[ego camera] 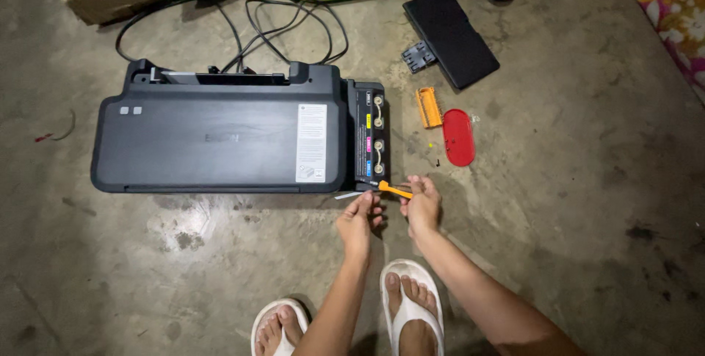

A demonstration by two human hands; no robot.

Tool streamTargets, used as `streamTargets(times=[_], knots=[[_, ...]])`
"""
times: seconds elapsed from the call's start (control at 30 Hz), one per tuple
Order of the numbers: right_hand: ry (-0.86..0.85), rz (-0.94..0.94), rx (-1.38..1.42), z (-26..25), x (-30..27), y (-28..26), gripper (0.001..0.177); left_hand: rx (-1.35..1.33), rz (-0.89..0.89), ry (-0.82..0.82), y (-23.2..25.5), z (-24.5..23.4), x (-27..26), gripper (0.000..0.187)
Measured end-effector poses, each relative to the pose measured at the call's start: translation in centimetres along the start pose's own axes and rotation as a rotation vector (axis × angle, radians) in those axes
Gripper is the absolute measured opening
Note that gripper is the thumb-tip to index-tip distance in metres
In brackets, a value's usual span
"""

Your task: The person uses a screwdriver to remove screws from the top and side of an Epson printer, detaches the top cover, and then removes the ink tank assembly. The removed parts are placed on the floor beside the printer.

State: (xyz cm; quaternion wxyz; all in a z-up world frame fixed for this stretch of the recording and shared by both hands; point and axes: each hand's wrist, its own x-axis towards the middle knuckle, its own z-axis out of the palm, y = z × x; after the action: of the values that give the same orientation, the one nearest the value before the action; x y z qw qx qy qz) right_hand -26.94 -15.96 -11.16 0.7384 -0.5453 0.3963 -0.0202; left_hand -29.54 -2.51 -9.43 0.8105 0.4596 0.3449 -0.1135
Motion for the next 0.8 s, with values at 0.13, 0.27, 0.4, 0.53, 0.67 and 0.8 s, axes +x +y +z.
streamTargets(times=[0.13,0.27,0.4,0.53,0.67,0.8], knots=[[-0.065,-0.224,-0.223,0.5,-2.4,-1.3,0.023,0.037,-0.009,0.026,0.4,-0.1,0.5,0.020],[-0.040,-0.166,-0.211,1.2,-3.5,-2.2,0.023,0.035,0.004,0.035,0.0,-0.2,1.0,0.018],[-0.020,-0.108,-0.206,1.4,-3.7,-2.5,0.024,0.031,-0.001,0.039,0.1,-0.2,1.4,0.017],[-0.044,-0.097,-0.171,1.4,-3.2,-2.2,0.024,0.031,0.003,0.043,0.1,-0.1,1.6,0.018],[-0.030,-0.045,-0.173,1.1,-2.4,-1.7,0.024,0.027,0.006,0.051,0.0,0.0,1.7,0.018],[-0.040,-0.032,-0.190,0.8,-2.2,-1.3,0.026,0.029,0.016,0.058,-0.1,0.1,1.7,0.019]])
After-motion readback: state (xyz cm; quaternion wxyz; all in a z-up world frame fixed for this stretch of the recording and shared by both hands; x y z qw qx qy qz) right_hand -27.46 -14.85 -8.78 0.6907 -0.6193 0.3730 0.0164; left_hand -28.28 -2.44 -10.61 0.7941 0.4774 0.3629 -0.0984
